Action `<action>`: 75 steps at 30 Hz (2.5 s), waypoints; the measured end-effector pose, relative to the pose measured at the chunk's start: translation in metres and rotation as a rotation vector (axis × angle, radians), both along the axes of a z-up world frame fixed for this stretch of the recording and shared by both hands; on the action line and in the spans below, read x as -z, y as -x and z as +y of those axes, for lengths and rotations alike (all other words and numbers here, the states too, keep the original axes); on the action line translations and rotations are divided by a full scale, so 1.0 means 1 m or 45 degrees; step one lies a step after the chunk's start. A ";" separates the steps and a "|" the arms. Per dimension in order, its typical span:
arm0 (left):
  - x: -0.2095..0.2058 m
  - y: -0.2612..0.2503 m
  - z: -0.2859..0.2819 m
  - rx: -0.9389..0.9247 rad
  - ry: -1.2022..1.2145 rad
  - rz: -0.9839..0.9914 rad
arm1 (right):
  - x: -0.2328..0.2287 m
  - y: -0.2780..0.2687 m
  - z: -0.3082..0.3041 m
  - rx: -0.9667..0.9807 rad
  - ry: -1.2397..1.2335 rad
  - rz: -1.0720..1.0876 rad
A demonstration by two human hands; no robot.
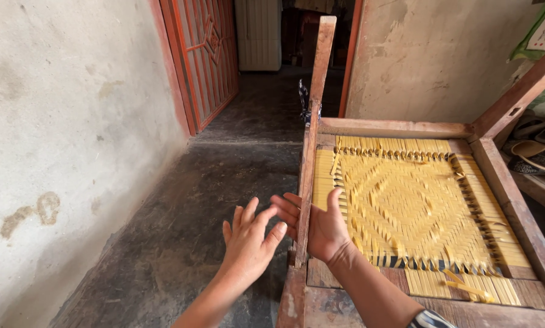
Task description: The person aligns and secures a wooden leg to the frame of a woven-seat chair. They repeatedly press and adjust the joint to ensure a snug fit, then test the stability by rocking the chair.
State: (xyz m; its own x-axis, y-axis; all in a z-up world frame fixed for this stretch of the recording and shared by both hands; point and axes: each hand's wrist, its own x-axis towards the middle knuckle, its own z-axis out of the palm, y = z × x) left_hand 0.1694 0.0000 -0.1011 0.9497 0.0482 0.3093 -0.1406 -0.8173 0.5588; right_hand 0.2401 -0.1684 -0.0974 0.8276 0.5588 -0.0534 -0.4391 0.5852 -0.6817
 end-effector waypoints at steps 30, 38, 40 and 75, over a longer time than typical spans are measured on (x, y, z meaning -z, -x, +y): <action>-0.009 0.018 0.016 -0.030 -0.043 0.062 | -0.001 0.018 -0.011 -0.065 -0.097 -0.053; -0.010 0.021 0.021 -0.029 -0.040 0.058 | -0.003 0.020 -0.012 0.001 -0.048 -0.006; -0.011 0.018 0.022 -0.025 -0.037 0.056 | -0.003 0.018 -0.013 -0.012 -0.084 -0.018; -0.002 0.017 0.024 -0.030 -0.059 0.109 | 0.003 0.022 -0.019 -0.024 0.048 -0.039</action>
